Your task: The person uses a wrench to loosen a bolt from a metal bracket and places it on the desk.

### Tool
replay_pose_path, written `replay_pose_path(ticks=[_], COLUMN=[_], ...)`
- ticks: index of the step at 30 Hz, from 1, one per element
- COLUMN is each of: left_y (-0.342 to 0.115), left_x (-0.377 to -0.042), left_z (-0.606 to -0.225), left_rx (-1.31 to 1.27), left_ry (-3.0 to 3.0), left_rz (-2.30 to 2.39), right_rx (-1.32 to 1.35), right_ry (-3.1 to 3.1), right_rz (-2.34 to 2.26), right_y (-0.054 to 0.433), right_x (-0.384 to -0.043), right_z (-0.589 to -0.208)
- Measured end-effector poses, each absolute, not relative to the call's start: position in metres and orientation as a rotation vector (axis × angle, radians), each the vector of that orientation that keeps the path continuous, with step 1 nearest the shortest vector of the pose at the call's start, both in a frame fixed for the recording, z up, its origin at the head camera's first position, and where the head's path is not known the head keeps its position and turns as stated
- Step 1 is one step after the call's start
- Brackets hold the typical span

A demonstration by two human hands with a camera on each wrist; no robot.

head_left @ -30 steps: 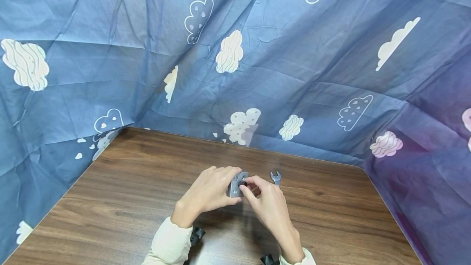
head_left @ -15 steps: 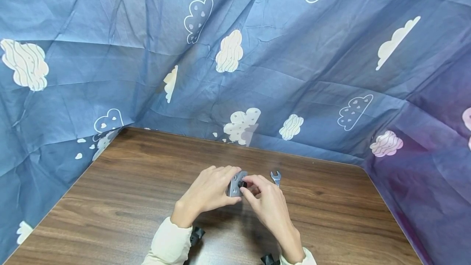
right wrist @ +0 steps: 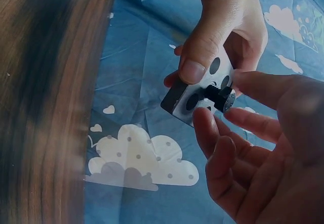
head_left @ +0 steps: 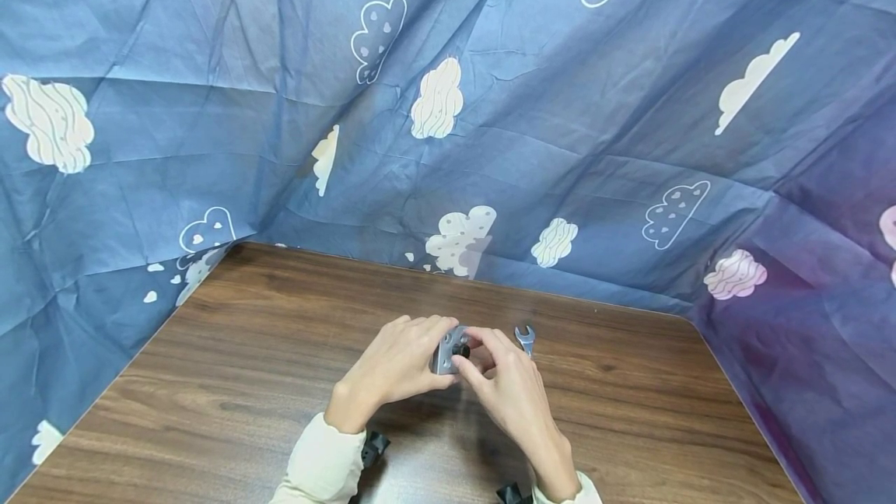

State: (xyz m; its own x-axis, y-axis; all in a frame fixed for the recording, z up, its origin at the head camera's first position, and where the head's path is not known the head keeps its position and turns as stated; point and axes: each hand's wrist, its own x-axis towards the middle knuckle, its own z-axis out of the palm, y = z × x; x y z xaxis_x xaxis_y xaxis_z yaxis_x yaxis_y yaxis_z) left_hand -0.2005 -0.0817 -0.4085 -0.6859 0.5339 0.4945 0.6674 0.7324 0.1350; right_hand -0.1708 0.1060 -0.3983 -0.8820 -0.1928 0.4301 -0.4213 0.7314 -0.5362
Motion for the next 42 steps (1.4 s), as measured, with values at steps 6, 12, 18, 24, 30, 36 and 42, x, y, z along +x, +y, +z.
replay_pose_path(ticks=[6, 12, 18, 24, 30, 36, 42], left_y=[-0.0818, -0.0812, -0.0810, -0.0808, -0.0807, -0.0810, -0.0811], left_x=[-0.2000, -0.1998, -0.2001, -0.2003, -0.2002, -0.1999, -0.1997], left_z=[-0.4084, -0.4081, -0.4083, -0.4084, -0.4087, -0.4080, -0.4073], left_rx=[-0.911, -0.917, -0.916, -0.918, -0.917, -0.916, -0.915], left_ry=[-2.508, -2.509, -2.501, -2.504, -2.502, -2.508, -2.512], left_rz=[-0.417, -0.416, -0.408, -0.405, -0.403, -0.414, -0.419], right_rx=[0.417, 0.422, 0.447, 0.469, 0.484, 0.492, 0.518], right_ry=[-2.613, -2.609, -2.596, -2.578, -2.565, -2.564, -2.556], right_rz=[0.912, 0.898, 0.877, 0.874, 0.882, 0.883, 0.891], right_y=[0.1059, 0.1060, 0.1056, 0.1056, 0.1053, 0.1051, 0.1052], right_x=[-0.1713, -0.1718, -0.1730, -0.1732, -0.1727, -0.1725, -0.1720], right_z=[-0.3991, -0.3997, -0.4004, -0.4011, -0.4006, -0.4006, -0.4004])
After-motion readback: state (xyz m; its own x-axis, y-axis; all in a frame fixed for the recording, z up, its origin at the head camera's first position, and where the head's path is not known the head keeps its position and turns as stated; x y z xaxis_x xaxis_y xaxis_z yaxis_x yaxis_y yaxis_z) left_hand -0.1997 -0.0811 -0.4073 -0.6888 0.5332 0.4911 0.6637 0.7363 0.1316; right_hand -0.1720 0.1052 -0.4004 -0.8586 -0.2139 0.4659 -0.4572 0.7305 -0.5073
